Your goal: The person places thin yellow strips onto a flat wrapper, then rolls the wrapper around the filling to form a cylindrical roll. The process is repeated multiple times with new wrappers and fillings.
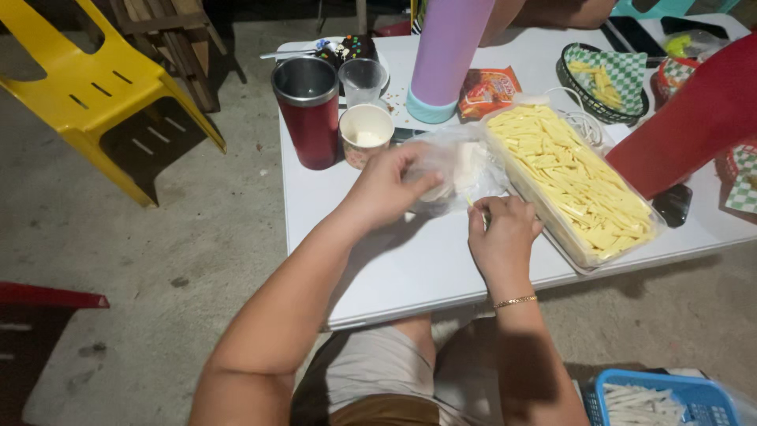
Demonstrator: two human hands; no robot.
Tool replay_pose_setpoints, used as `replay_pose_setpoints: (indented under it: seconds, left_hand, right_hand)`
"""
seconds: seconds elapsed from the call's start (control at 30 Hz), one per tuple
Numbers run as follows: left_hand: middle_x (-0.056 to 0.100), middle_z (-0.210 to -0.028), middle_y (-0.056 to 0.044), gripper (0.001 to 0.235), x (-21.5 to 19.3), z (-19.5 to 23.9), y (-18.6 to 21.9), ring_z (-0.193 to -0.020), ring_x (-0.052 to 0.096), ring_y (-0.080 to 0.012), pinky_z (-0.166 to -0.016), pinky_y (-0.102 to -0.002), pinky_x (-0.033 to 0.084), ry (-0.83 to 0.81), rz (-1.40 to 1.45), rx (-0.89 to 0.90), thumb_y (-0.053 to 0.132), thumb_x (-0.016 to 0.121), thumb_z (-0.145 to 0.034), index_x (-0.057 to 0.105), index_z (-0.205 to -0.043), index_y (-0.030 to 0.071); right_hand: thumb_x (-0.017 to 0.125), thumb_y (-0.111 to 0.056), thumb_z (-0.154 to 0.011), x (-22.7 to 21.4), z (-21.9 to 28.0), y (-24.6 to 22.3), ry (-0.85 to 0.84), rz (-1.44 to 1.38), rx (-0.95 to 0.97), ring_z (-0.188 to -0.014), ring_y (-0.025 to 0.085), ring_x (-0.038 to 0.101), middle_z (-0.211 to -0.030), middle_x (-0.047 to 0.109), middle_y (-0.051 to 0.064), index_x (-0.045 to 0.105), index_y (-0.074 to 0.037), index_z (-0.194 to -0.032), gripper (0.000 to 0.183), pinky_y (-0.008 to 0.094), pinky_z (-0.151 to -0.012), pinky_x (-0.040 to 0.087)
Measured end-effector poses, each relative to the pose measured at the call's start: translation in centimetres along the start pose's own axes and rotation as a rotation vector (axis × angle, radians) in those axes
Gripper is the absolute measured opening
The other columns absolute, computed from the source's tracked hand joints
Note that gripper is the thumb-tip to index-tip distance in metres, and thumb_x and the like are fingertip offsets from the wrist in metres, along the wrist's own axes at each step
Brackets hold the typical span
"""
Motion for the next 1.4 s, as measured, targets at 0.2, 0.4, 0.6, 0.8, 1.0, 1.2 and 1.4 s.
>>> replay_pose_setpoints:
  seconds: [0.2, 0.4, 0.6, 0.8, 1.0, 1.2, 1.4]
  left_hand:
    - [0.073, -0.114, -0.016, 0.024, 0.8, 10.4, 1.5, -0.114, 0.067, -0.0343, -0.104, -0.043, 0.05, -0.326, -0.765, 0.013, 0.01, 0.066, -0.088, 0.075, -0.111, 0.006]
    - [0.066, -0.133, -0.018, 0.043, 0.0, 15.1, 1.3, -0.133, 0.054, -0.0348, -0.115, -0.046, 0.037, -0.29, -0.799, 0.272, 0.007, 0.069, -0.081, 0.068, -0.123, 0.002]
    - [0.069, -0.123, -0.016, 0.027, 0.5, 18.1, 1.5, -0.122, 0.064, -0.0326, -0.104, -0.042, 0.051, -0.132, -0.847, 0.304, 0.016, 0.07, -0.093, 0.071, -0.117, 0.003]
    - [0.072, -0.118, -0.013, 0.022, 1.7, 19.9, 0.9, -0.117, 0.069, -0.0283, -0.102, -0.04, 0.055, 0.122, -0.94, 0.429, 0.016, 0.071, -0.094, 0.073, -0.112, 0.003]
    - [0.072, -0.119, -0.012, 0.036, 2.1, 20.4, -0.4, -0.118, 0.068, -0.0302, -0.096, -0.04, 0.056, 0.142, -0.954, 0.373, 0.01, 0.071, -0.082, 0.072, -0.117, 0.005]
    - [0.068, -0.116, -0.009, 0.021, 1.7, 20.9, -0.7, -0.117, 0.066, -0.0303, -0.102, -0.041, 0.056, 0.101, -0.857, 0.373, 0.014, 0.073, -0.092, 0.07, -0.111, 0.005]
    - [0.067, -0.128, -0.015, 0.014, 1.5, 20.7, 0.6, -0.121, 0.064, -0.0323, -0.099, -0.042, 0.055, 0.151, -0.816, 0.394, 0.012, 0.069, -0.09, 0.064, -0.101, 0.003]
  right_hand:
    - [0.075, -0.022, -0.089, 0.2, 0.3, 0.2, 0.001, -0.018, -0.093, -0.107, 0.035, 0.055, -0.101, 0.068, 0.011, 0.078, -0.01, -0.103, 0.019, 0.051, -0.093, 0.035]
    - [0.074, -0.021, -0.092, 1.0, 0.1, 0.9, -0.05, -0.069, 0.014, -0.109, 0.035, 0.054, -0.104, 0.068, 0.011, 0.079, -0.013, -0.099, 0.012, 0.051, -0.098, 0.036]
    - [0.077, -0.025, -0.09, 0.9, 0.0, 0.9, -0.028, -0.049, 0.017, -0.109, 0.036, 0.053, -0.102, 0.067, 0.013, 0.08, -0.013, -0.101, 0.016, 0.053, -0.097, 0.035]
    - [0.074, -0.021, -0.097, -0.5, -0.1, -0.9, 0.037, -0.035, -0.059, -0.109, 0.034, 0.057, -0.106, 0.07, 0.012, 0.078, -0.009, -0.104, 0.014, 0.051, -0.098, 0.037]
    - [0.062, -0.01, -0.093, -4.0, 3.6, -5.9, -0.23, -0.513, -0.374, -0.097, 0.025, 0.064, -0.104, 0.074, 0.009, 0.073, -0.007, -0.111, 0.022, 0.04, -0.085, 0.054]
    - [0.076, -0.023, -0.086, -3.1, 7.2, -9.7, -0.404, -0.389, -0.456, -0.088, 0.019, 0.06, -0.093, 0.075, 0.0, 0.078, -0.015, -0.097, 0.014, 0.036, -0.085, 0.042]
    - [0.07, -0.013, -0.086, -4.3, 7.6, -9.6, -0.432, -0.401, -0.407, -0.095, 0.019, 0.059, -0.098, 0.071, 0.0, 0.08, -0.014, -0.108, 0.024, 0.034, -0.088, 0.039]
Point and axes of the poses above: each hand's wrist, its own z-axis away from the middle knuckle, its own x-axis out of the palm, y = z × x, the point moved 2 cm from there along -z, towards the middle knuckle
